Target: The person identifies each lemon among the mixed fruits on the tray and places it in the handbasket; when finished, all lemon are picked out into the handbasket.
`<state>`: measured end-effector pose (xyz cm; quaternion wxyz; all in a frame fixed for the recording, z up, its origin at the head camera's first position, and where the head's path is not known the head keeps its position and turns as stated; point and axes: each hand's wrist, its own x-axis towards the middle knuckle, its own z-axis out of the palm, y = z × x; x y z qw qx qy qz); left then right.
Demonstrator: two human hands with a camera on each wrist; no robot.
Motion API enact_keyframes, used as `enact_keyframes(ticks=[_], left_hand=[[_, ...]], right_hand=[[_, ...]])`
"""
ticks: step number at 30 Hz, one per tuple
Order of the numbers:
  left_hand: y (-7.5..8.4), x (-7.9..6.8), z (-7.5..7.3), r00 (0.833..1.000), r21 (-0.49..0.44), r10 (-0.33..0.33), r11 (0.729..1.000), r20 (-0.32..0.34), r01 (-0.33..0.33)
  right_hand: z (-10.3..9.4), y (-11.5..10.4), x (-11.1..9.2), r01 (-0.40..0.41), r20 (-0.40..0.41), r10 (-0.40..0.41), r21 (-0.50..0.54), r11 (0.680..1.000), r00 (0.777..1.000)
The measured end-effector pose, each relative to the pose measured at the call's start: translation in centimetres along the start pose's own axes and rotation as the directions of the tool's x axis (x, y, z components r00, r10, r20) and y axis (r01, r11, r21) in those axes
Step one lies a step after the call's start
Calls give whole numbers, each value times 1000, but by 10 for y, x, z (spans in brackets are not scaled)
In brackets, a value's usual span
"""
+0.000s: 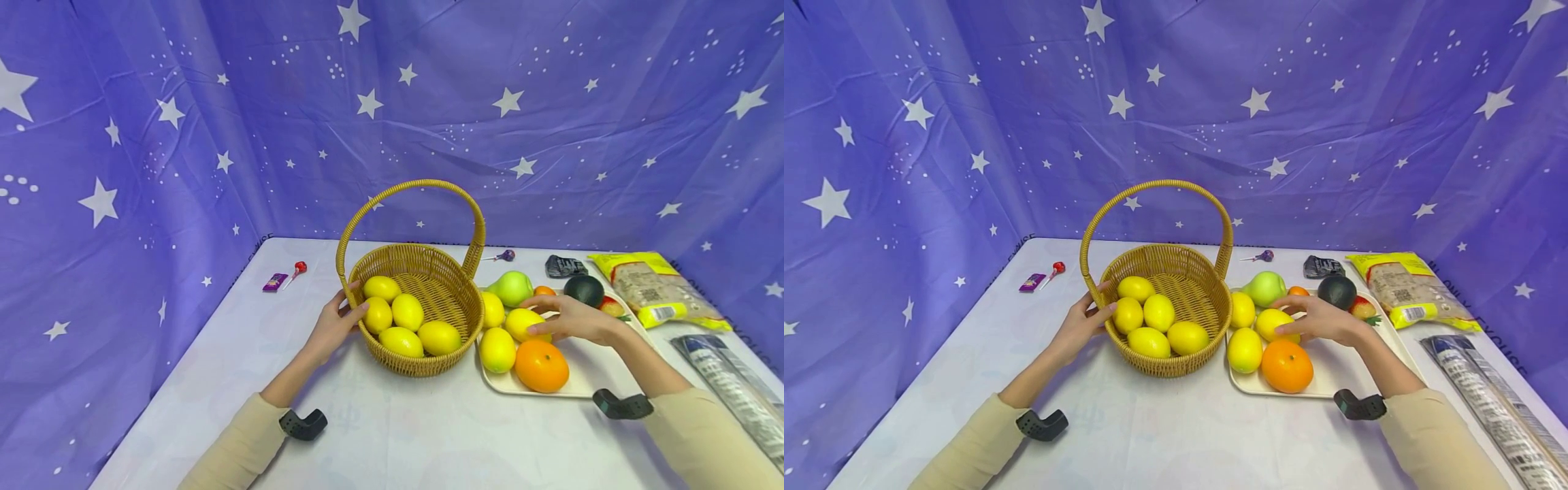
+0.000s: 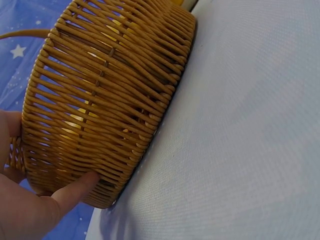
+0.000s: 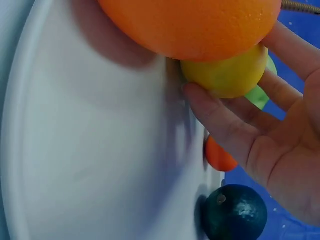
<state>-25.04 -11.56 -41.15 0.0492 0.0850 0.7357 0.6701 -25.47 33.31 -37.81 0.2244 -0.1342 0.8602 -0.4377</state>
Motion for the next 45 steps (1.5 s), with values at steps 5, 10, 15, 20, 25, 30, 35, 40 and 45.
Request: enact_keyframes(ticks=[5, 10, 15, 20, 25, 30, 35, 40, 45], left_hand=[[1, 0, -1, 1000, 7, 7, 1000, -2, -7], [3, 1, -2, 1000, 10, 10, 1000, -8, -10], [7, 0, -4, 1000, 11, 11, 1000, -13, -10], [7, 0, -5, 1000, 15, 10, 1000, -18, -10], [6, -2, -5, 1000, 29, 5, 1000, -22, -5], [4, -2, -4, 1000, 19, 10, 1000, -20, -9], [2, -1, -2, 1000, 6, 12, 1000, -5, -12], [2, -2, 0, 1000, 1, 10, 1000, -5, -10], [3, -2, 1, 1000, -3, 6, 1000, 1, -6]], right_hand=[[-5, -4, -3, 9, -14, -9, 2, 1000, 1000], [-17, -17, -10, 31, -58, -30, 8, 999, 998], [-25, -41, -9, 78, -64, -76, 21, 997, 995], [-21, -69, 1, 119, -38, -119, 7, 993, 992], [-9, -91, 20, 168, 23, -167, -22, 986, 986], [7, -104, 44, 206, 90, -202, -34, 978, 975], [25, -112, 65, 225, 153, -212, -74, 971, 965], [39, -117, 86, 262, 240, -231, -108, 959, 943], [44, -119, 99, 209, 287, -148, -193, 959, 946]])
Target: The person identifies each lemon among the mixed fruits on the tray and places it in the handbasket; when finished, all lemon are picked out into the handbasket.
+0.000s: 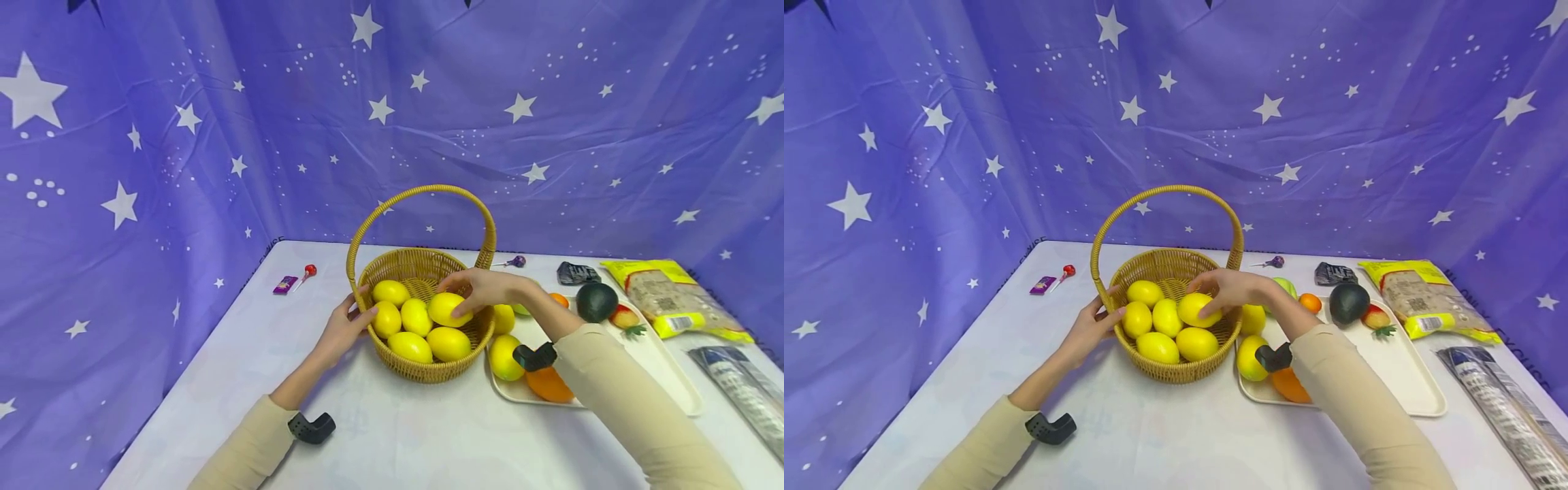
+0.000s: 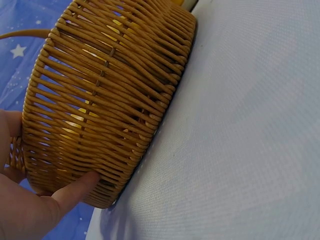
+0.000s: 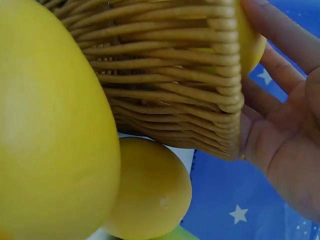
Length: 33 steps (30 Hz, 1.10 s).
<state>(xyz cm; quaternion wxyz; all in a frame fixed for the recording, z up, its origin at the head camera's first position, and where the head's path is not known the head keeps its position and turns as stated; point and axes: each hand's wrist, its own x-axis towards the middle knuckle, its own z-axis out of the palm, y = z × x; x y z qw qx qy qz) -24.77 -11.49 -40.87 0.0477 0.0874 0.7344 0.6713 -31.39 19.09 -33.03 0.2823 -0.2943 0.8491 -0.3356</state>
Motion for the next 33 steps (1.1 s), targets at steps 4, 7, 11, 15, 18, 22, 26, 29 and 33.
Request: enact_keyframes(ticks=[4, 7, 11, 15, 18, 22, 26, 29, 33], left_hand=[[1, 0, 1, 1000, -1, 4, 1000, 1, -4], [3, 1, 0, 1000, 1, 11, 1000, -3, -11], [4, 2, 0, 1000, -5, 17, 1000, -1, -17], [2, 2, -1, 1000, -8, 19, 1000, -1, -19], [1, 1, -1, 1000, -8, 18, 1000, -4, -18], [0, 0, -1, 1000, -4, 13, 1000, -10, -13], [1, -1, 0, 1000, -2, 14, 1000, -13, -14], [0, -1, 0, 1000, -4, 14, 1000, -11, -14], [-1, 0, 1, 1000, -10, 12, 1000, -4, -12]], right_hand=[[-4, -1, 6, -71, 52, 69, 30, 997, 996], [-8, -2, 8, -81, 77, 79, 28, 996, 994], [-12, -4, 11, -66, 94, 68, -25, 997, 993], [-13, -8, 12, -46, 106, 57, -107, 993, 993], [-11, -11, 13, -40, 108, 61, -184, 982, 992], [-8, -14, 17, -47, 110, 81, -283, 958, 991], [-3, -15, 21, -56, 115, 101, -345, 937, 988], [-1, -17, 22, -74, 107, 122, -370, 926, 987], [-1, -18, 21, -87, 99, 131, -361, 929, 986]])
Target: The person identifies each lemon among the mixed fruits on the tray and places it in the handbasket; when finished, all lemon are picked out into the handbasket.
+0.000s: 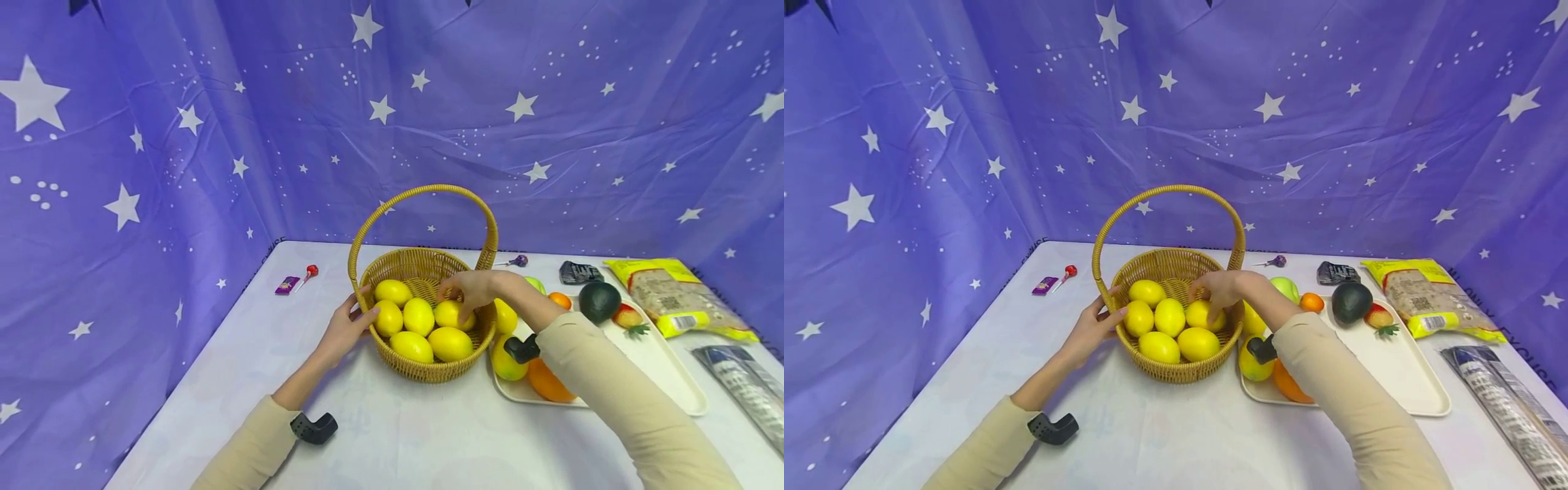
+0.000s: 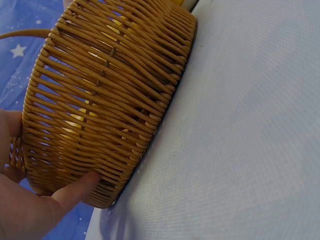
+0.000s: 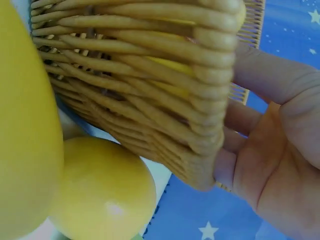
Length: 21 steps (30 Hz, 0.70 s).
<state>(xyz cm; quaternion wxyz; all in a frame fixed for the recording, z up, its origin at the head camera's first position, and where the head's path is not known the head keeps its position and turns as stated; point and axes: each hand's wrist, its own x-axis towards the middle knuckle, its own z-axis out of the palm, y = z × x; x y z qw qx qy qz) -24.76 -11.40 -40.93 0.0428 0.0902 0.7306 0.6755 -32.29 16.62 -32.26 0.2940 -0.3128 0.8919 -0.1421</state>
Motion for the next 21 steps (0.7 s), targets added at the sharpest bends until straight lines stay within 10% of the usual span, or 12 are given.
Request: enact_keyframes(ticks=[7, 21], left_hand=[[-1, 1, 2, 1000, 1, -4, 1000, 0, 4], [-1, 1, 0, 1000, 31, -15, 999, -10, 16]], right_hand=[[-8, 9, -27, 54, -78, -32, 291, 955, 996], [12, 54, -100, -29, -186, 237, 726, 687, 954]])
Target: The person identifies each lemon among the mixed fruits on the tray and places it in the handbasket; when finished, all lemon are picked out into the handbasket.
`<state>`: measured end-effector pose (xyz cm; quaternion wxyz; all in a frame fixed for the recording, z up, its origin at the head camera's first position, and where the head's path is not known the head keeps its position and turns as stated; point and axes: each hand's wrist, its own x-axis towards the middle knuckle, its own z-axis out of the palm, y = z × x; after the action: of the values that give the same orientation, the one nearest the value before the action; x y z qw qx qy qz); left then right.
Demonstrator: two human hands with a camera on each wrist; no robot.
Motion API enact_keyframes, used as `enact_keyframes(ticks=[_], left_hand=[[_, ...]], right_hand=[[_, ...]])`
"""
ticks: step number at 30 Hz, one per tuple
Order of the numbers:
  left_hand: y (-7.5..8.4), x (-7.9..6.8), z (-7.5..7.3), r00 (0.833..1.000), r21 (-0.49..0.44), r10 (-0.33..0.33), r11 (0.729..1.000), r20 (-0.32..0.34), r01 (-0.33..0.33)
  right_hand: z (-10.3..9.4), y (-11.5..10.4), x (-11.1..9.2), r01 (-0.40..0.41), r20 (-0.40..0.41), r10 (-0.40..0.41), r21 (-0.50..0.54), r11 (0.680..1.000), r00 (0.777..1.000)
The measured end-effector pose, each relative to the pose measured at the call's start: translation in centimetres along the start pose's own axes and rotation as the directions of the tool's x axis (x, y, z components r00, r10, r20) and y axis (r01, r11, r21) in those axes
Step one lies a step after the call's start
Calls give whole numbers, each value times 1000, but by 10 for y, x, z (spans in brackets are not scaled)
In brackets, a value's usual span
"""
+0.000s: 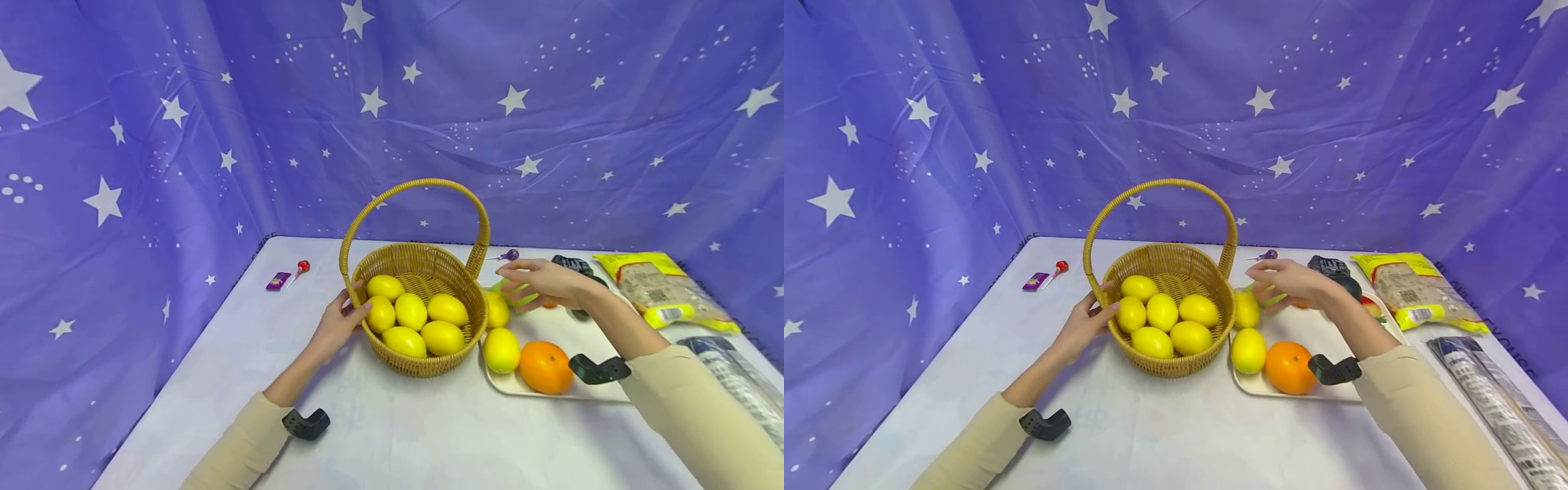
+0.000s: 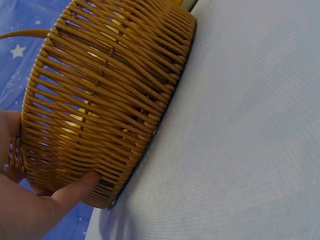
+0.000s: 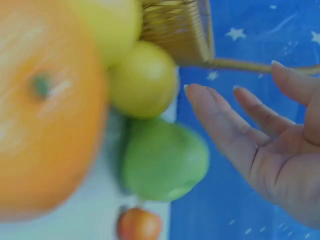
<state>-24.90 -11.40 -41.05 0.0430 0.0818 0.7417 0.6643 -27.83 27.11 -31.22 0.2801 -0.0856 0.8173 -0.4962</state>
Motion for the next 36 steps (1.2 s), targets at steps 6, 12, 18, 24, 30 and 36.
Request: enact_keyframes(ticks=[6, 12, 18, 24, 30, 36], left_hand=[[-2, 0, -2, 1000, 6, 5, 1000, 7, -5], [-1, 0, -1, 1000, -2, 5, 1000, 6, -5], [1, 1, -1, 1000, -8, 8, 1000, 17, -8], [1, 1, -1, 1000, -14, 8, 1000, 5, -8], [0, 0, 0, 1000, -11, 5, 1000, 6, -5], [1, -1, 0, 1000, -7, 6, 1000, 11, -6]], right_hand=[[5, 22, 1, -61, -18, 62, 75, 995, 998], [13, 28, 6, -103, -27, 104, 41, 994, 994], [21, 28, 13, -112, -46, 114, 29, 993, 992], [33, 28, 23, -127, -151, 122, -19, 992, 981], [41, 30, 26, -148, -244, 133, -43, 988, 961], [33, 25, 14, -127, -227, 121, -15, 992, 966]])
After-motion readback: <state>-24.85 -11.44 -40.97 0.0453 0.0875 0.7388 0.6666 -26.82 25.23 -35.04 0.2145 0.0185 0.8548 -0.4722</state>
